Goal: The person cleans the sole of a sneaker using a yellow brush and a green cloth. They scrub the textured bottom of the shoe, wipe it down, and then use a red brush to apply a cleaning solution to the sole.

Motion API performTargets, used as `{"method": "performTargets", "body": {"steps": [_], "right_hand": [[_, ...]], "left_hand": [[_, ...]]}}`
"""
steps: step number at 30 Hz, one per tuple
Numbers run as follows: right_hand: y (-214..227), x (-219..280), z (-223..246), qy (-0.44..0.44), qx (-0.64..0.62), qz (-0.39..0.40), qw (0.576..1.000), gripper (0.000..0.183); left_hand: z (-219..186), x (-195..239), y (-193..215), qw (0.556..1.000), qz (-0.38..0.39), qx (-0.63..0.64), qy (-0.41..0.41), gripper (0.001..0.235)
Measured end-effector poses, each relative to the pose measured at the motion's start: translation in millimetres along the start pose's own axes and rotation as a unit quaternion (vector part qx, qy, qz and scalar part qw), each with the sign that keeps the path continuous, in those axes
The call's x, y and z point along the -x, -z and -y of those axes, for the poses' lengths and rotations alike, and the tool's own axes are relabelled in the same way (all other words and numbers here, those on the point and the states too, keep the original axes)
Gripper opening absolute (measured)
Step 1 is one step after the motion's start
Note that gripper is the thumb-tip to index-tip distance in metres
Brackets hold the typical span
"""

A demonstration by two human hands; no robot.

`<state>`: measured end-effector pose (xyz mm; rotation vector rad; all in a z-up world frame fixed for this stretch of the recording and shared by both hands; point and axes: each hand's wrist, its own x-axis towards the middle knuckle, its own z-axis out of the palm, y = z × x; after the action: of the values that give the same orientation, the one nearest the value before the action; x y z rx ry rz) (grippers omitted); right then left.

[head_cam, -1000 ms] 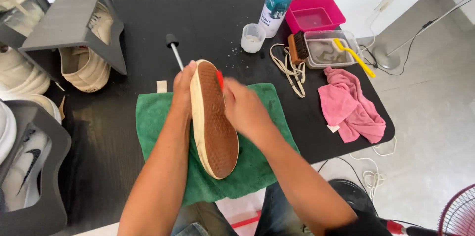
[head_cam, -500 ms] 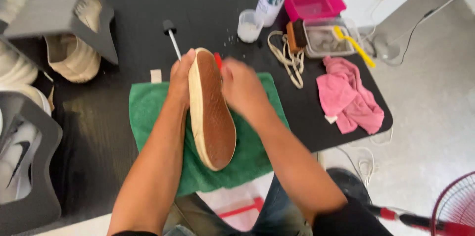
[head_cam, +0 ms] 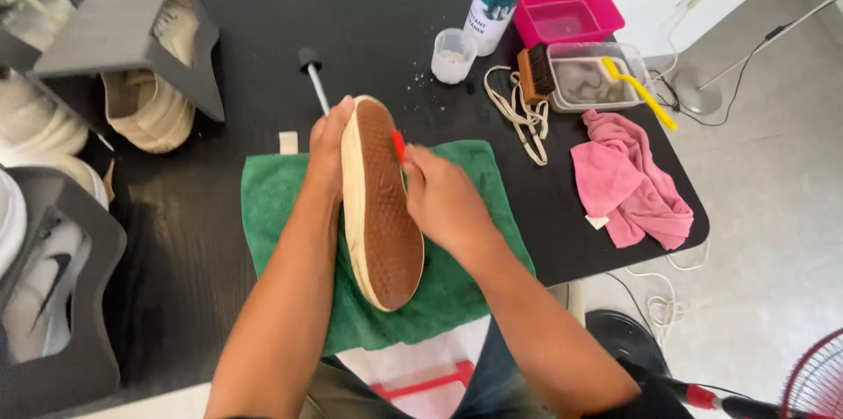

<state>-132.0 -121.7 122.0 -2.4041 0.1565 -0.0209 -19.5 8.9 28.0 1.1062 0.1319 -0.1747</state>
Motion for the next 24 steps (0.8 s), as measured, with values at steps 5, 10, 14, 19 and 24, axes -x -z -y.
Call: {"method": "performTargets", "body": {"steps": [5, 10, 14, 19, 24], "right_hand": [[-19.6, -28.8, -31.0, 0.049, -0.009, -0.046, 0.998, 0.022], [-1.2, 0.9, -5.7, 0.045, -0.114, -0.082, 0.989, 0.019], [12.8, 15.6, -37.4, 0.025, -0.168, -0.112, 0.979, 0.026], [20.3, 30.3, -39.5, -0.038, -0.329, -0.052, 0.942, 0.029], [9.7, 33.6, -34.8, -0.035, -0.332, -0.031, 0.942, 0.029]], "left_hand": [[2.1, 13.5, 2.0, 1.000, 0.003, 0.010, -0.014, 0.036], [-27.4, 23.4, -12.1, 0.982, 0.132, 0.131, -0.035, 0.031], [0.1, 2.4, -6.6, 0.934, 0.279, 0.199, -0.102, 0.043], [-34.3, 41.7, -23.2, 0.916, 0.305, 0.233, -0.115, 0.052], [-28.9, 41.1, -24.4, 0.903, 0.301, 0.274, -0.134, 0.048]]}}
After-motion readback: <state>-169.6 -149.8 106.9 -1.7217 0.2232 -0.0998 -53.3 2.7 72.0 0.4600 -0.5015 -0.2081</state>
